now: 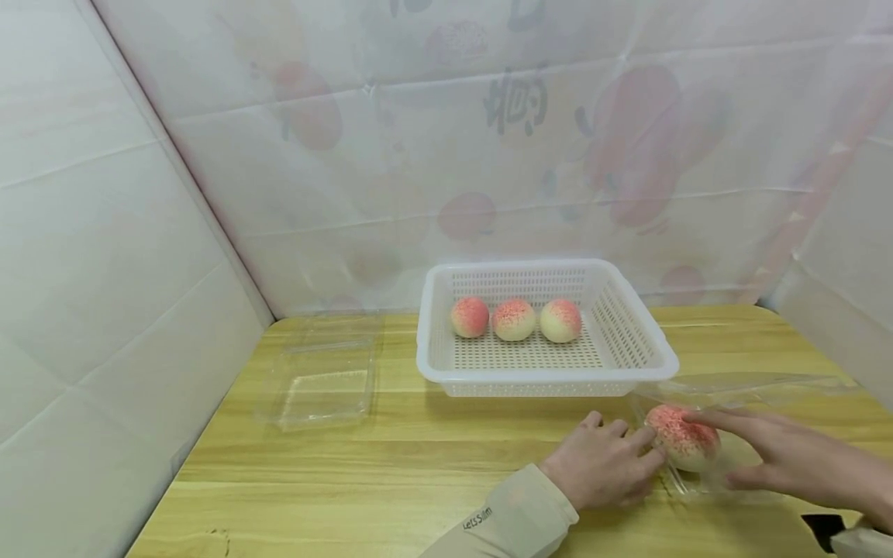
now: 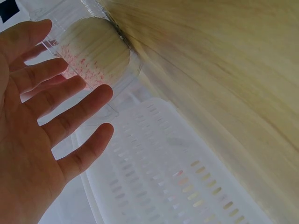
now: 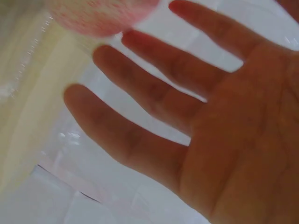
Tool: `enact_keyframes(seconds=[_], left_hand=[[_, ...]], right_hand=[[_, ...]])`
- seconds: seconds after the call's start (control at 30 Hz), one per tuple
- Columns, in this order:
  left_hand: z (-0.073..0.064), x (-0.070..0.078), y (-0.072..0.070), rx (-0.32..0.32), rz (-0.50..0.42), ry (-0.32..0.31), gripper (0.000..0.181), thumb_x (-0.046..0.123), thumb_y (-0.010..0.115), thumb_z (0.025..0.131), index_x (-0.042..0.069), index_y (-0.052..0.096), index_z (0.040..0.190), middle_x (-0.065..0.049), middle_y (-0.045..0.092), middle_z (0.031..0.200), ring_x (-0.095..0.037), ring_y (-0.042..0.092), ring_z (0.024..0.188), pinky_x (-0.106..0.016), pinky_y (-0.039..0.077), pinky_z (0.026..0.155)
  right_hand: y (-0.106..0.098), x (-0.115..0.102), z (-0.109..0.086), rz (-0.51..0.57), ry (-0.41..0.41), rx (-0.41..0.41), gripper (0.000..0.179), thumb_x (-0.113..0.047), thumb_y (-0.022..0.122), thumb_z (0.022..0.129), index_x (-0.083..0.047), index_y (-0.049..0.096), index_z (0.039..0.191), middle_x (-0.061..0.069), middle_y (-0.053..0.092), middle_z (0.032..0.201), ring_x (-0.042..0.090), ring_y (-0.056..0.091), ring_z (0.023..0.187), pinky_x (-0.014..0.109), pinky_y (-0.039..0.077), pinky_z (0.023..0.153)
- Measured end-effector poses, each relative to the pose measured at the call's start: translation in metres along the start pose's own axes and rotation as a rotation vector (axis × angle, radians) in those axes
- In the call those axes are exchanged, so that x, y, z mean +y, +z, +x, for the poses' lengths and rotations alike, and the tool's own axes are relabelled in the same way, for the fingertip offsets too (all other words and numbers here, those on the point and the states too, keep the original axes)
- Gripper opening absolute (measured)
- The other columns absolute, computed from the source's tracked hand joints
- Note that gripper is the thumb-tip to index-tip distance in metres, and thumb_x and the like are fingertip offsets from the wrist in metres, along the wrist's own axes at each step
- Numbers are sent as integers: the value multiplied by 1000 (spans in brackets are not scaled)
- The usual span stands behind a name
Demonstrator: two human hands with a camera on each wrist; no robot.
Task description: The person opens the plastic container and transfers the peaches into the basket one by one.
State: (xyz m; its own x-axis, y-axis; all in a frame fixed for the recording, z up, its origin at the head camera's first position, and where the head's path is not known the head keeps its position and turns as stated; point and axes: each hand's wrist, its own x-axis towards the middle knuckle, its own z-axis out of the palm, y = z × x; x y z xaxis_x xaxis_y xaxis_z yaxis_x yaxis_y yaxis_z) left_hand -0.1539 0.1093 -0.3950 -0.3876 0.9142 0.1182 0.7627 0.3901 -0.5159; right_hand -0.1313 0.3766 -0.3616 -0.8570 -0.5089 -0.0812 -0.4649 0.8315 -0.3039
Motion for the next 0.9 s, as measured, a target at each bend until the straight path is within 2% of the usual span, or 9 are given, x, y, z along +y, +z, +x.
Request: enact_keyframes(seconds=[0.03,0.1,0.27,0.4,0.5,0.63,0.9], left_hand=[[0,0,0,0,1,0,46,56,41,105,38,51,145,16,51,144,0,59,105,-19,45,78],[0,0,0,4,3,0,45,55,40,105,38,51,145,16,51,144,1,59,105,-18,45,78],[-1,0,0,14,6,-4,44,53,40,105,38,52,145,16,52,144,1,59,105,-18,45,77],[0,0,1,15,6,-7,44,54,41,105,38,52,145,16,52,143,1,60,103,-18,44,76],[0,1,1,12,6,-5,44,54,40,105,38,51,145,16,52,143,1,60,103,-18,45,77],[1,0,0,10,2,1,43,53,40,106,38,52,145,15,52,144,0,59,105,-18,45,78],[3,0,1,-21,-6,1,42,55,41,105,41,53,142,14,49,148,-1,54,114,-19,45,80]], right_hand=[[2,-2,2,2,24,8,73,-24,83,82,6,48,140,40,52,131,63,52,109,61,55,73],[7,-3,6,-11,44,34,74,-22,85,80,7,49,138,43,51,130,65,51,108,68,52,72],[18,-6,15,-62,52,114,75,-22,87,77,2,52,139,46,48,130,64,53,109,66,53,72],[19,-7,23,-43,70,108,71,-21,86,79,6,54,136,48,46,131,57,59,105,65,53,72],[21,-9,26,-44,48,124,69,-19,86,78,8,54,133,47,48,129,53,62,100,63,53,72],[25,-10,30,-77,10,167,69,-21,89,76,6,56,131,40,54,127,54,61,103,61,54,72],[30,-9,33,-93,17,167,77,-21,90,73,0,53,137,38,55,126,57,59,103,63,54,72]])
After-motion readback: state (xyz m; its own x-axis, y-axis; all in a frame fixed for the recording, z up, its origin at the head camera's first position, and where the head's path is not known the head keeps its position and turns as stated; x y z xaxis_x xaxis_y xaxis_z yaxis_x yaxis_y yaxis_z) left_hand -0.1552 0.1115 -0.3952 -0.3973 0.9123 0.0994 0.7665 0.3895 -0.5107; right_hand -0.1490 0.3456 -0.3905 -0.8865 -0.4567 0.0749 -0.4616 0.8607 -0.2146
